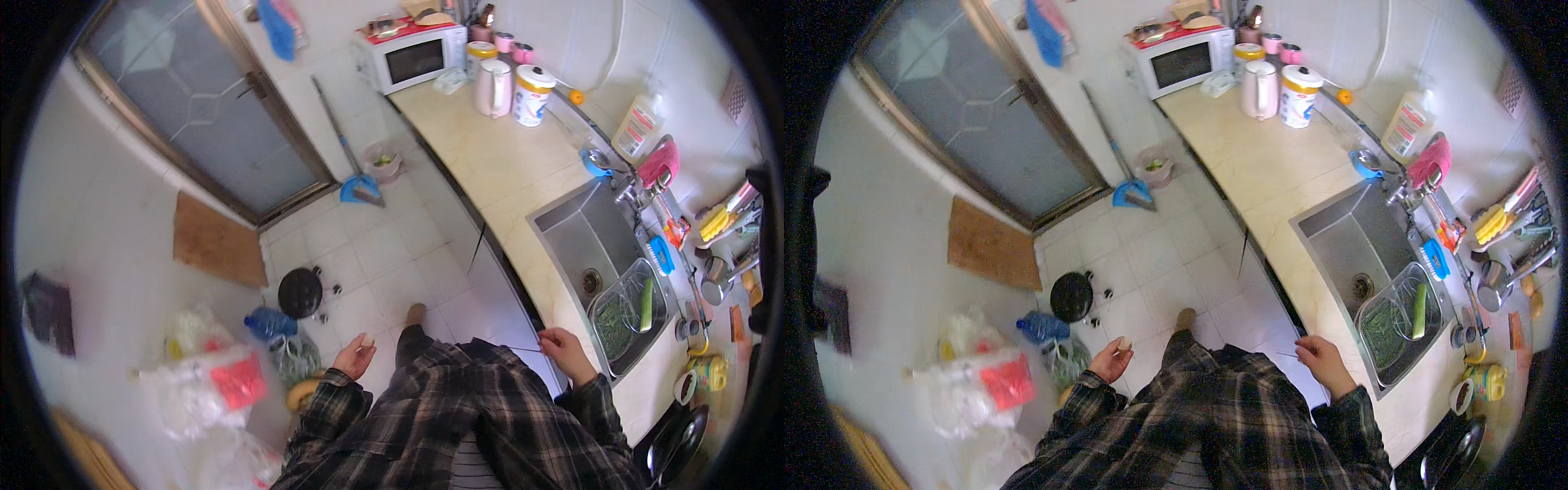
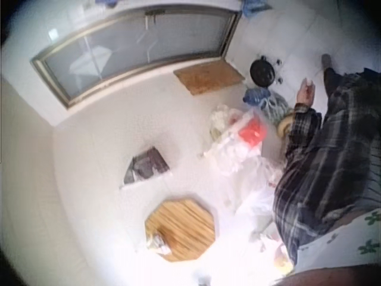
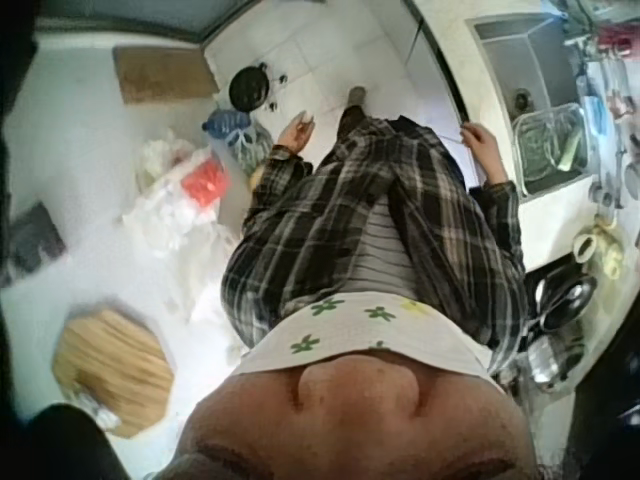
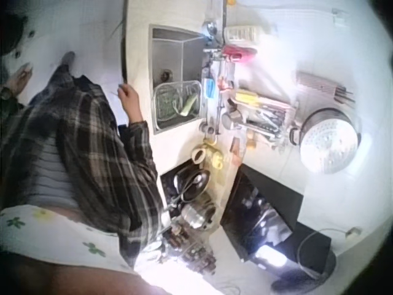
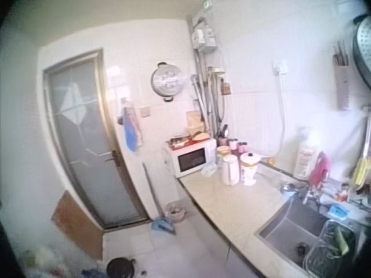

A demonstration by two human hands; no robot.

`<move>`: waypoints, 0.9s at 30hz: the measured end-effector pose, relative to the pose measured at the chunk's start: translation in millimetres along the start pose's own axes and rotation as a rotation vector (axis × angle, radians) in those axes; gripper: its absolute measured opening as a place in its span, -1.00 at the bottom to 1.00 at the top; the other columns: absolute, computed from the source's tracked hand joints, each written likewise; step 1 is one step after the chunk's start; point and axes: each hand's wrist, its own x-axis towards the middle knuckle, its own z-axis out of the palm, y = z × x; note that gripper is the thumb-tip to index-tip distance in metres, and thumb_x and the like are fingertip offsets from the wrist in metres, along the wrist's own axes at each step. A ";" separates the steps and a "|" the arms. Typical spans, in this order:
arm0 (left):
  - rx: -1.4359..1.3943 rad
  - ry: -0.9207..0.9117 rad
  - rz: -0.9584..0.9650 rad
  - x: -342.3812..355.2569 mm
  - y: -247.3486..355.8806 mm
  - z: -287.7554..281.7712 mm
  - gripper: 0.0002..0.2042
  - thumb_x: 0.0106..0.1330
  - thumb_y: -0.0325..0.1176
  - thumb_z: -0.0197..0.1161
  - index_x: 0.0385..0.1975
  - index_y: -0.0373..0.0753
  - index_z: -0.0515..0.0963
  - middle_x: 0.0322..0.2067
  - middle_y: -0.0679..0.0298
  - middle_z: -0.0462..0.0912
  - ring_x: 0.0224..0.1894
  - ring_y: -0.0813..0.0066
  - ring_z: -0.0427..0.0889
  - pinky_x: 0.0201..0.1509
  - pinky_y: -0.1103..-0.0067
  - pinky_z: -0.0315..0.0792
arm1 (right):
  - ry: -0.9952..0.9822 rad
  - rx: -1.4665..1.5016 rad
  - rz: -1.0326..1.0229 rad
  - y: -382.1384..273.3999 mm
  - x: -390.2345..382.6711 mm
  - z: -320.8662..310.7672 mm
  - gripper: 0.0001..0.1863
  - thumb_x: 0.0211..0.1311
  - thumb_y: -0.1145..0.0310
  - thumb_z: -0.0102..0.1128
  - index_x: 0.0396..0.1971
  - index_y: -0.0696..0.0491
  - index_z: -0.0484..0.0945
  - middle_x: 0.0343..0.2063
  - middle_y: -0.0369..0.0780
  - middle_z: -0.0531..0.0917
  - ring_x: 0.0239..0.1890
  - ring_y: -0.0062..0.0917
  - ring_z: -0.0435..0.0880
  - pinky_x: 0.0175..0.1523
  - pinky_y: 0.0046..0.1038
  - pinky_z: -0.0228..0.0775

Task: The person mixes yellow rice in a metal bowl using a white plastic spoon. They add liquid seasonings from two bottles and continue stirring to combine the ingredients.

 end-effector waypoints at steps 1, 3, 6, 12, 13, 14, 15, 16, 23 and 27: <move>0.021 0.009 -0.033 22.5 12.0 5.5 -0.79 0.38 -0.29 0.24 -0.13 -0.28 0.52 -0.18 0.21 0.62 -0.11 0.33 0.61 0.05 0.40 0.55 | 0.058 0.120 0.099 5.2 -5.2 1.2 -0.76 0.31 0.43 0.19 -0.09 0.21 0.56 -0.32 -0.22 0.67 -0.35 -0.59 0.64 -0.21 -0.57 0.50; 0.107 0.073 -0.165 81.7 48.1 28.5 -0.74 0.38 -0.21 0.24 -0.14 -0.29 0.52 -0.21 0.21 0.61 -0.18 0.35 0.60 -0.05 0.41 0.55 | 0.198 0.191 0.208 11.4 -11.7 6.2 -0.77 0.31 0.43 0.19 -0.10 0.20 0.56 -0.33 -0.22 0.67 -0.36 -0.60 0.64 -0.23 -0.58 0.49; 0.222 -0.207 -0.281 174.3 132.5 87.4 -0.68 0.35 -0.08 0.25 -0.31 -0.26 0.53 -0.31 0.24 0.62 -0.37 0.45 0.55 -0.22 0.52 0.52 | 0.405 0.317 0.307 2.9 -13.0 21.9 -0.78 0.32 0.42 0.18 -0.10 0.19 0.55 -0.33 -0.23 0.67 -0.37 -0.60 0.64 -0.26 -0.58 0.49; 0.153 -0.112 0.013 302.7 328.7 293.5 -0.32 0.30 0.21 0.15 0.17 -0.23 0.26 -0.02 0.11 0.36 0.02 0.11 0.43 0.11 0.19 0.40 | 0.583 0.363 0.353 -41.1 5.3 73.8 -0.77 0.32 0.41 0.17 -0.09 0.19 0.55 -0.34 -0.25 0.67 -0.34 -0.60 0.64 -0.22 -0.56 0.50; 0.132 -0.126 0.024 310.2 340.7 314.5 -0.26 0.31 0.21 0.14 0.27 -0.24 0.16 0.16 0.06 0.26 0.15 -0.01 0.34 0.21 0.08 0.31 | 0.599 0.362 0.372 -48.9 8.0 82.3 -0.77 0.32 0.42 0.17 -0.08 0.19 0.55 -0.34 -0.24 0.67 -0.34 -0.60 0.64 -0.22 -0.56 0.50; 0.207 -0.132 -0.001 316.8 347.1 329.0 -0.19 0.31 0.21 0.13 0.37 -0.24 0.06 0.33 0.01 0.16 0.28 -0.13 0.25 0.31 -0.02 0.22 | 0.610 0.360 0.381 -55.9 11.6 90.7 -0.77 0.32 0.42 0.17 -0.08 0.19 0.55 -0.34 -0.24 0.67 -0.34 -0.59 0.64 -0.22 -0.56 0.50; 0.323 -0.260 0.048 322.4 343.8 334.5 -0.21 0.34 0.17 0.11 0.38 -0.24 0.01 0.35 -0.01 0.11 0.30 -0.16 0.22 0.32 -0.04 0.19 | 0.618 0.362 0.390 -61.7 13.9 98.7 -0.77 0.32 0.42 0.17 -0.08 0.19 0.55 -0.34 -0.24 0.67 -0.34 -0.59 0.64 -0.22 -0.56 0.50; 0.367 -0.310 -0.034 328.7 341.2 340.0 -0.22 0.37 0.12 0.09 0.39 -0.24 -0.04 0.36 -0.03 0.05 0.31 -0.19 0.19 0.34 -0.06 0.16 | 0.635 0.374 0.383 -67.3 14.2 105.0 -0.76 0.32 0.41 0.18 -0.08 0.19 0.55 -0.33 -0.24 0.67 -0.34 -0.59 0.64 -0.22 -0.56 0.50; 0.556 -0.105 -0.294 350.4 233.8 333.4 -0.26 0.40 -0.02 0.05 0.39 -0.19 -0.20 0.36 -0.16 -0.09 0.33 -0.28 0.12 0.30 -0.14 0.16 | 0.697 0.299 0.525 -84.4 16.7 123.4 -0.76 0.34 0.41 0.13 -0.07 0.20 0.54 -0.33 -0.22 0.68 -0.33 -0.59 0.64 -0.21 -0.55 0.50; 0.742 -0.333 -0.482 321.0 196.7 344.6 -0.30 0.38 -0.10 0.12 0.35 -0.22 -0.11 0.37 -0.13 -0.09 0.37 -0.29 0.05 0.32 -0.15 0.15 | 0.765 0.292 0.495 -94.2 15.3 135.8 -0.76 0.33 0.41 0.14 -0.07 0.19 0.55 -0.33 -0.22 0.68 -0.32 -0.59 0.64 -0.19 -0.55 0.50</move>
